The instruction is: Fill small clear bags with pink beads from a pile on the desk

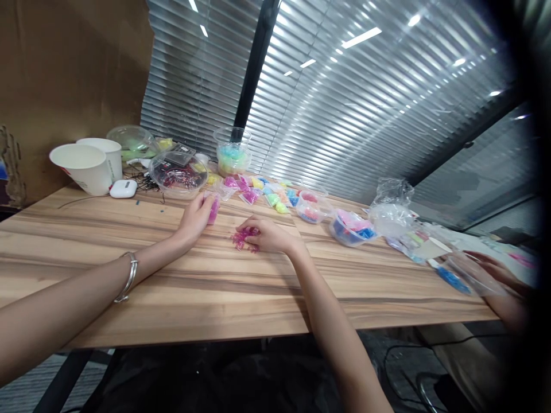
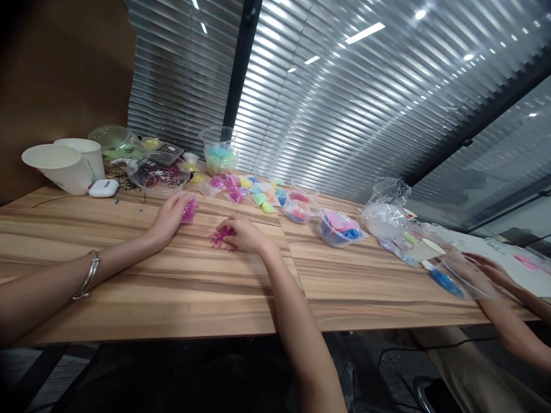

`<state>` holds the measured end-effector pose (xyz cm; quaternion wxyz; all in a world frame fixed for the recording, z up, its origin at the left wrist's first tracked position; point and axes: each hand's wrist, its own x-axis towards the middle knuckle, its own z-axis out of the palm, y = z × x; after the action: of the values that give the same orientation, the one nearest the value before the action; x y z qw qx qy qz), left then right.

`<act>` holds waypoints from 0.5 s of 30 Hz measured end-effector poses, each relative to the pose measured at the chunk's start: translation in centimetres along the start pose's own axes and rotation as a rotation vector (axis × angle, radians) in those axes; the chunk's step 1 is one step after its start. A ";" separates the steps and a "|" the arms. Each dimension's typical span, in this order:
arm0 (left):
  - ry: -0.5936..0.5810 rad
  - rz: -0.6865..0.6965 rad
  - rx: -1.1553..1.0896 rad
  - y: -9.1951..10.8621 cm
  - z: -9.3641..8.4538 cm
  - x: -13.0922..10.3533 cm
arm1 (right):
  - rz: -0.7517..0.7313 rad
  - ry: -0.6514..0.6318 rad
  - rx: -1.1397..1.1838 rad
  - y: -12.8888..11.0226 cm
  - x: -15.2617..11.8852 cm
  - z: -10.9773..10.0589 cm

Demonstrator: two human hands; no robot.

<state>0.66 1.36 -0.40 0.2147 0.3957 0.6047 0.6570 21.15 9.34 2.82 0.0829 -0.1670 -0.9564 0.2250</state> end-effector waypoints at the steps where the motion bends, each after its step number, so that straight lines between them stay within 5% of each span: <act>1: -0.027 0.030 -0.007 0.2 0.0 -0.1 | 0.003 0.014 -0.014 0.0 0.1 0.1; 6: -0.225 0.163 0.025 1.0 0.3 -1.1 | 0.057 0.075 -0.055 0.0 0.5 0.4; 15: -0.276 0.378 0.229 1.1 0.2 -1.6 | 0.046 0.181 -0.025 -0.2 0.7 0.6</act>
<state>1.95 0.07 0.24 0.1224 0.6092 0.5555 0.5526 20.29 9.20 2.44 0.1619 -0.2097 -0.9436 0.1986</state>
